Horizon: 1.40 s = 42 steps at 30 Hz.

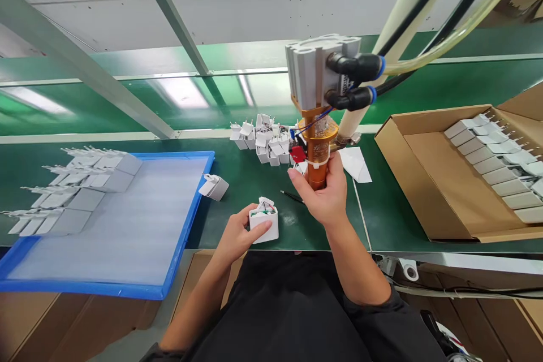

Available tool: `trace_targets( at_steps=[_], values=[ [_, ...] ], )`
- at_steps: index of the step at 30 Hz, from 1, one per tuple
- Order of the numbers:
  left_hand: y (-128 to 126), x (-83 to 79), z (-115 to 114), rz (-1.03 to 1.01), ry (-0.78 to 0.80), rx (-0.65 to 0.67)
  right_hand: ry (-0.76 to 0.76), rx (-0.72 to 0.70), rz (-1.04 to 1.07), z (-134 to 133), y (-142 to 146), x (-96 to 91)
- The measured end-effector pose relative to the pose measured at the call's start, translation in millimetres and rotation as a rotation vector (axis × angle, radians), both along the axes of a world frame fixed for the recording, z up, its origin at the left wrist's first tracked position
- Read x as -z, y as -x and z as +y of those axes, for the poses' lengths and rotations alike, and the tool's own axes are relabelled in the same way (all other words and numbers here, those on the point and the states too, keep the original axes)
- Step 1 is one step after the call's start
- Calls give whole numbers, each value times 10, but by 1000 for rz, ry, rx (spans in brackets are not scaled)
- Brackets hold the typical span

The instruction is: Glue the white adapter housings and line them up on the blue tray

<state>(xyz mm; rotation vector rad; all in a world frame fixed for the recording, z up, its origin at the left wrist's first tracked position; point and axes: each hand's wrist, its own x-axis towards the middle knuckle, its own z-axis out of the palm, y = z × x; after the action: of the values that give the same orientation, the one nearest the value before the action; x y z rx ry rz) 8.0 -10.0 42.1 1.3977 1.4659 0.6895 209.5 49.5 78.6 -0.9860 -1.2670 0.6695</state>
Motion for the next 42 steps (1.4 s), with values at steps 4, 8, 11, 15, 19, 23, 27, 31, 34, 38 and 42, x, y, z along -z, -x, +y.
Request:
trace_targets(
  at_steps=[4, 8, 11, 15, 19, 23, 27, 31, 34, 38, 42],
  values=[
    [-67, -167, -80, -38, -5, 44, 7, 88, -73, 17, -128, 22],
    [-105, -249, -110, -42, -12, 72, -9, 134, -121, 52, -259, 43],
    [-124, -280, -123, -39, -16, 83, 13, 170, -165, 73, -341, 59],
    [-121, -243, -106, -26, -51, 108, 37, 201, -177, 90, -416, 84],
    [-21, -32, 5, 85, -184, 86, 47, 208, -161, 104, -453, 94],
    [128, 180, 133, 203, -155, 58, 45, 216, -154, 116, -464, 96],
    [146, 227, 212, 163, -51, 45, 58, 214, -152, 123, -466, 113],
    [50, 265, 280, 38, -72, 44, 61, 206, -156, 122, -459, 123],
    [23, 332, 309, 50, -232, 71, 52, 210, -171, 115, -459, 127],
    [119, 351, 274, 241, -524, 214, 61, 201, -166, 103, -471, 141],
    [250, 287, 180, 428, -631, 376, 84, 199, -157, 100, -476, 153]
  ],
)
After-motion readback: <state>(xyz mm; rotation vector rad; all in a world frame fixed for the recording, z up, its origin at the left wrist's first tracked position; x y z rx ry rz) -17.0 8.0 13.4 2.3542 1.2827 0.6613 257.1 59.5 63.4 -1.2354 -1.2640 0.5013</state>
